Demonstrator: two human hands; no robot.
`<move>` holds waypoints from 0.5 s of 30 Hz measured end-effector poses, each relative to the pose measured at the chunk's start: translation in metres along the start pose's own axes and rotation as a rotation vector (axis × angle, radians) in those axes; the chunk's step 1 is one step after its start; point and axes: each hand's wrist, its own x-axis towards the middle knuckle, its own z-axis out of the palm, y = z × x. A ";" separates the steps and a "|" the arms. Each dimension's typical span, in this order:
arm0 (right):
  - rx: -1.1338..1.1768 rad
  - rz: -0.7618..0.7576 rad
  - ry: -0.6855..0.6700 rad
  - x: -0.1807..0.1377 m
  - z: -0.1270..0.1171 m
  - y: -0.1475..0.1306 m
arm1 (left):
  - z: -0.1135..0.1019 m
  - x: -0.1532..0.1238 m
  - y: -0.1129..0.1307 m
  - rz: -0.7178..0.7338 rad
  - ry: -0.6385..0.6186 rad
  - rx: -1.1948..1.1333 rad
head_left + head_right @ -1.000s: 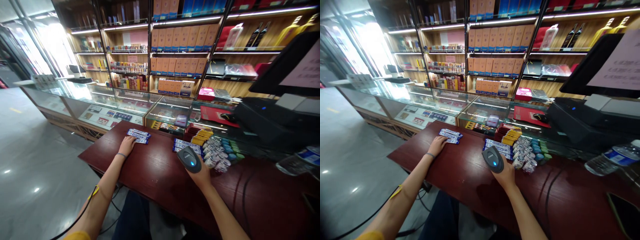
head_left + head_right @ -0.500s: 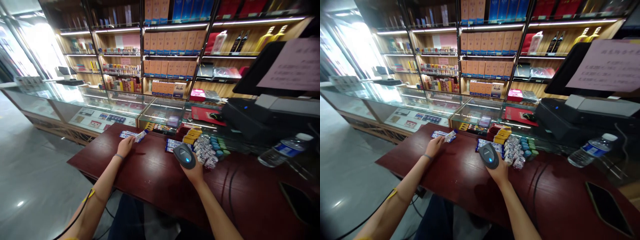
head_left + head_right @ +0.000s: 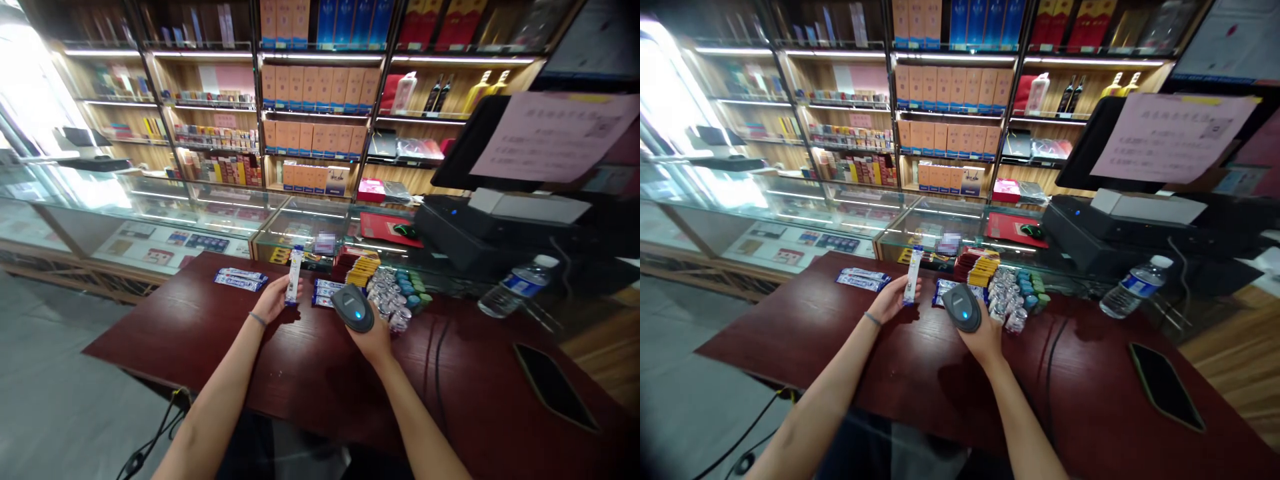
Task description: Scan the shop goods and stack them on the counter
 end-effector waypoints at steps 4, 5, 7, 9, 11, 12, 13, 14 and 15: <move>0.010 -0.011 -0.045 -0.001 0.001 -0.003 | -0.011 -0.001 -0.001 0.062 0.009 -0.079; 0.005 -0.014 -0.059 -0.002 0.001 -0.003 | -0.014 -0.001 -0.002 0.082 0.034 -0.097; -0.011 -0.016 -0.089 -0.003 0.001 -0.004 | -0.017 -0.001 -0.004 0.123 0.080 -0.121; -0.018 -0.024 -0.124 -0.003 0.000 -0.005 | -0.019 0.000 -0.006 0.159 0.097 -0.114; -0.003 -0.051 -0.166 -0.003 -0.001 -0.008 | -0.020 0.000 -0.009 0.179 0.093 -0.089; 0.010 -0.070 -0.191 -0.002 -0.002 -0.009 | -0.020 0.001 -0.009 0.182 0.093 -0.080; 0.023 -0.091 -0.217 -0.001 -0.003 -0.011 | -0.021 0.001 -0.010 0.183 0.095 -0.074; 0.033 -0.113 -0.244 0.000 -0.004 -0.013 | -0.022 0.002 -0.010 0.182 0.100 -0.069; 0.037 -0.134 -0.270 0.001 -0.005 -0.014 | -0.022 0.002 -0.010 0.182 0.107 -0.065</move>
